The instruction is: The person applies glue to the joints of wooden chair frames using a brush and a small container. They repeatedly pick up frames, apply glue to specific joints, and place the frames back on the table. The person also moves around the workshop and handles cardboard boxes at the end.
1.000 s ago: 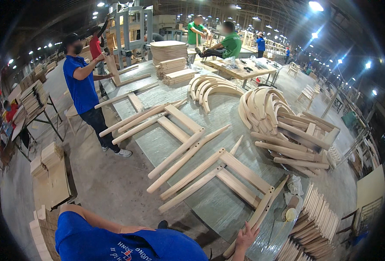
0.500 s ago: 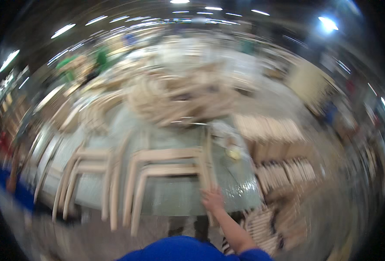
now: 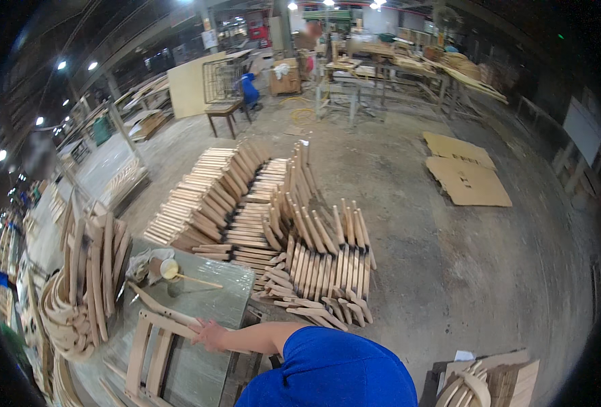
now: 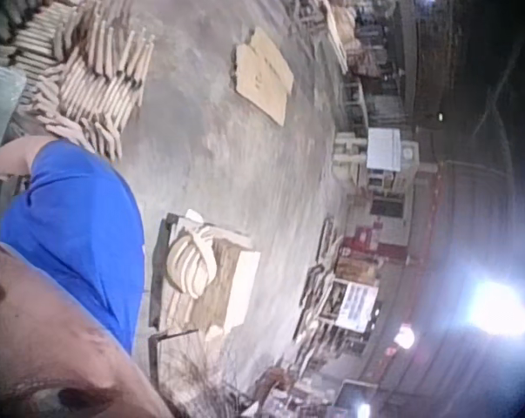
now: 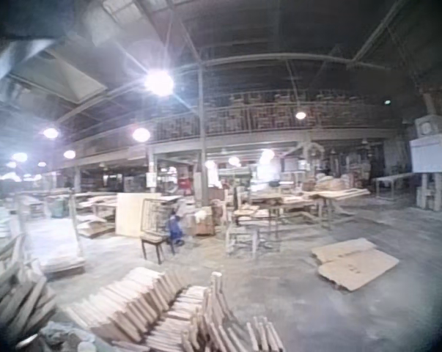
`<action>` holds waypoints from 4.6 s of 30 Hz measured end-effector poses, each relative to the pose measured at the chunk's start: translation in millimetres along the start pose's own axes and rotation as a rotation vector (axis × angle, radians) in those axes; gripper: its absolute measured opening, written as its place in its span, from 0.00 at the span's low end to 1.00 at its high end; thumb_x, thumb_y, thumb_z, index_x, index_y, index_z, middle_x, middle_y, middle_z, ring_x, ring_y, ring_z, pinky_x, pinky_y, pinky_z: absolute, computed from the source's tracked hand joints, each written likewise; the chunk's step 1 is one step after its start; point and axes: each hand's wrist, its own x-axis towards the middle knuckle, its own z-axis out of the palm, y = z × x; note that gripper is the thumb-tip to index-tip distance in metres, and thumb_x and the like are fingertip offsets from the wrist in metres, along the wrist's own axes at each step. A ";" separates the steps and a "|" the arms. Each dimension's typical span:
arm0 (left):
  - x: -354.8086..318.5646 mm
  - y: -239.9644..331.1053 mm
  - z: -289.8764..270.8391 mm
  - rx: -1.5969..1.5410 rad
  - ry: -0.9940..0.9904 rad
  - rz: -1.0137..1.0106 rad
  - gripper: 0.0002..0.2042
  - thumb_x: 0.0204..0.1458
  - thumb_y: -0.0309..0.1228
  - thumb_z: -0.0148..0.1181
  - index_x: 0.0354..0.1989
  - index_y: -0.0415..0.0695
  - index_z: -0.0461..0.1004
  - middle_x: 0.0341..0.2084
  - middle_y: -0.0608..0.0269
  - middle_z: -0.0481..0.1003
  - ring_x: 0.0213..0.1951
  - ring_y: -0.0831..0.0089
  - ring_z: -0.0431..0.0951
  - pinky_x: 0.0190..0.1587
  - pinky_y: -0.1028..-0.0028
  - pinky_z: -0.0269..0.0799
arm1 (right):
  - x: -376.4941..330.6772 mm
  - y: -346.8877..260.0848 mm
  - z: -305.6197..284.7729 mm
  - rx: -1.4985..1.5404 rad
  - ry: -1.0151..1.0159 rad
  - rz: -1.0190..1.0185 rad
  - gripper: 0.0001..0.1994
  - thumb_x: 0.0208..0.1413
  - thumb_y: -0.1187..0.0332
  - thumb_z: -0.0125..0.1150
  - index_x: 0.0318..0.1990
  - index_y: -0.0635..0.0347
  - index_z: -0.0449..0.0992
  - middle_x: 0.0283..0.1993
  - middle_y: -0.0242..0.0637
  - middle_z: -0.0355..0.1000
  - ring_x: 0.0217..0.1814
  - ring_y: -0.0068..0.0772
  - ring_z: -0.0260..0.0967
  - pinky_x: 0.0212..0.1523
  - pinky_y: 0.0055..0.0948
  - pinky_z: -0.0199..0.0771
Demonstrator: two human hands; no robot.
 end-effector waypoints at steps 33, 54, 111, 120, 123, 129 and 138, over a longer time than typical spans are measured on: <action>-282.2 28.6 139.3 -0.151 0.187 -0.052 0.28 0.47 0.47 0.54 0.54 0.44 0.64 0.53 0.51 0.64 0.59 0.55 0.59 0.59 0.54 0.53 | 12.8 3.6 25.1 -0.119 0.187 -0.161 0.23 0.39 0.70 0.56 0.48 0.38 0.73 0.67 0.41 0.50 0.68 0.59 0.41 0.63 0.50 0.50; -233.1 -112.1 74.7 -0.067 0.781 -1.359 0.22 0.50 0.45 0.53 0.47 0.43 0.60 0.35 0.45 0.73 0.40 0.50 0.75 0.40 0.57 0.72 | 15.7 3.8 32.3 -0.120 0.169 -0.194 0.26 0.36 0.70 0.56 0.50 0.43 0.73 0.64 0.48 0.54 0.66 0.59 0.46 0.65 0.43 0.49; -88.0 -102.3 5.2 0.275 0.931 -0.671 0.21 0.45 0.35 0.61 0.48 0.44 0.68 0.51 0.51 0.62 0.55 0.52 0.58 0.57 0.60 0.55 | 28.0 6.9 27.7 0.265 0.127 -0.461 0.15 0.46 0.69 0.58 0.44 0.56 0.73 0.46 0.42 0.69 0.52 0.47 0.62 0.54 0.41 0.61; 180.5 -157.9 -114.4 0.325 0.907 -0.107 0.17 0.43 0.30 0.58 0.45 0.43 0.69 0.45 0.52 0.67 0.50 0.54 0.65 0.53 0.61 0.60 | 64.4 60.0 0.2 0.223 0.031 -0.177 0.14 0.46 0.70 0.57 0.43 0.57 0.74 0.40 0.43 0.71 0.44 0.46 0.66 0.47 0.37 0.65; 272.2 -184.6 -186.3 0.427 1.035 -0.025 0.16 0.44 0.28 0.55 0.45 0.43 0.69 0.44 0.53 0.67 0.48 0.54 0.66 0.52 0.60 0.61 | 63.1 71.5 0.3 0.162 0.044 -0.194 0.13 0.45 0.70 0.59 0.41 0.58 0.75 0.35 0.41 0.72 0.39 0.44 0.67 0.43 0.36 0.67; 397.3 -166.3 -180.8 0.255 0.933 0.371 0.13 0.46 0.27 0.56 0.42 0.42 0.72 0.43 0.55 0.70 0.48 0.56 0.67 0.52 0.63 0.61 | 76.2 78.5 12.5 0.327 0.101 -0.091 0.10 0.47 0.69 0.58 0.38 0.59 0.74 0.33 0.40 0.71 0.38 0.41 0.66 0.39 0.35 0.66; 303.2 -89.0 -10.0 0.206 0.235 0.619 0.15 0.40 0.25 0.61 0.40 0.47 0.73 0.44 0.60 0.69 0.49 0.57 0.67 0.51 0.58 0.62 | 44.5 89.2 -31.5 0.529 0.199 -0.009 0.08 0.50 0.72 0.55 0.38 0.61 0.75 0.34 0.41 0.72 0.36 0.40 0.70 0.38 0.32 0.69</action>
